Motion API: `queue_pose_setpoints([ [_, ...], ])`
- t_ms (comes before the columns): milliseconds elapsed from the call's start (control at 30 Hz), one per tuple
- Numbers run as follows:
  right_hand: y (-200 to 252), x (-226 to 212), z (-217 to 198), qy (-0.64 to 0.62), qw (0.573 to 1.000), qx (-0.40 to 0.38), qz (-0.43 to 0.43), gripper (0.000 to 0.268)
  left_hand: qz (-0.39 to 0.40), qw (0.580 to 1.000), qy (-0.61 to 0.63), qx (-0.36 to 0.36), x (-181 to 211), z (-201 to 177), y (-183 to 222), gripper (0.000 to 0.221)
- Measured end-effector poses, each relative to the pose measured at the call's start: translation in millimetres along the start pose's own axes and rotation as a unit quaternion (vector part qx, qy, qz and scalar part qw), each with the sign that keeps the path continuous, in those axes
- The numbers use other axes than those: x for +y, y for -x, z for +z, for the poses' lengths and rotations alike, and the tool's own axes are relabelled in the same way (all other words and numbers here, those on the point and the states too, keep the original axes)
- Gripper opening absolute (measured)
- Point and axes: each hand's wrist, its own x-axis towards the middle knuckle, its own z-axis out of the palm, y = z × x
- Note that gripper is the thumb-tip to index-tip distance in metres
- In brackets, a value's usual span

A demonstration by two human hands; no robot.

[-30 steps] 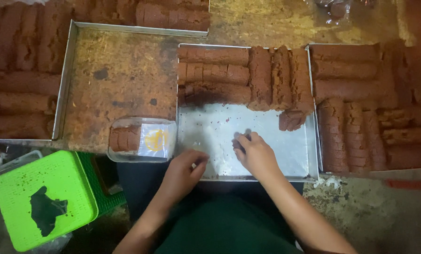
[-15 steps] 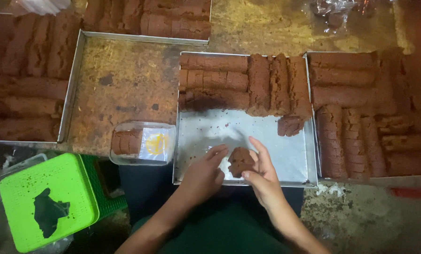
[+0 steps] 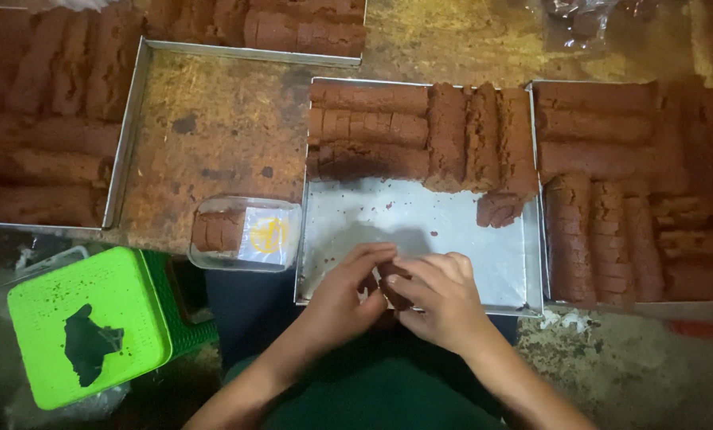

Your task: Wrapping individual slices of cake in plastic film and placing them into a collection area.

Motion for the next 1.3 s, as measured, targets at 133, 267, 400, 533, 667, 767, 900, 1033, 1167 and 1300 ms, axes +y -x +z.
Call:
queue_pose_setpoints([
  [133, -8, -4, -7, 0.028, 0.999, -0.036, -0.026, 0.056, 0.044, 0.999, 0.0, 0.028, -19, 10, -1, 0.049],
  [267, 2, -2, 2, -0.055, 0.998, -0.025, -0.012, 0.073, 0.072, 0.997, -0.004, 0.005, -12, 2, -4, 0.05],
  [400, -9, -11, -3, -0.014, 0.999, -0.002, 0.033, 0.061, 0.166, 0.983, -0.076, 0.022, -14, -3, -5, 0.058],
  [533, -50, -25, -21, 0.121, 0.987, -0.033, 0.105, 0.028, 0.269, 0.957, -0.063, 0.089, -7, 13, -17, 0.047],
  [667, -74, -21, -32, -0.016, 0.944, -0.213, 0.25, 0.043, 0.35, 0.92, -0.167, 0.052, -4, 28, -15, 0.049],
  [767, -66, -7, -35, -0.182, 0.932, -0.177, 0.26, 0.068, 0.299, 0.942, -0.148, 0.048, -1, 20, -12, 0.037],
  [900, -48, 4, -48, -0.469, 0.821, -0.128, 0.299, 0.053, 0.083, 0.982, 0.12, 0.123, 6, -15, -12, 0.083],
  [1033, -16, 30, -1, -0.464, 0.831, -0.059, 0.301, 0.035, -0.138, 0.912, 0.382, -0.051, -22, 5, -10, 0.089],
  [1167, -22, 25, 2, -0.48, 0.782, -0.026, 0.396, 0.055, -0.219, 0.879, 0.417, 0.071, -28, 23, -20, 0.06],
  [1300, -32, 49, -35, -0.438, 0.763, -0.085, 0.468, 0.031, -0.181, 0.941, 0.283, -0.033, -8, -10, -14, 0.051],
])
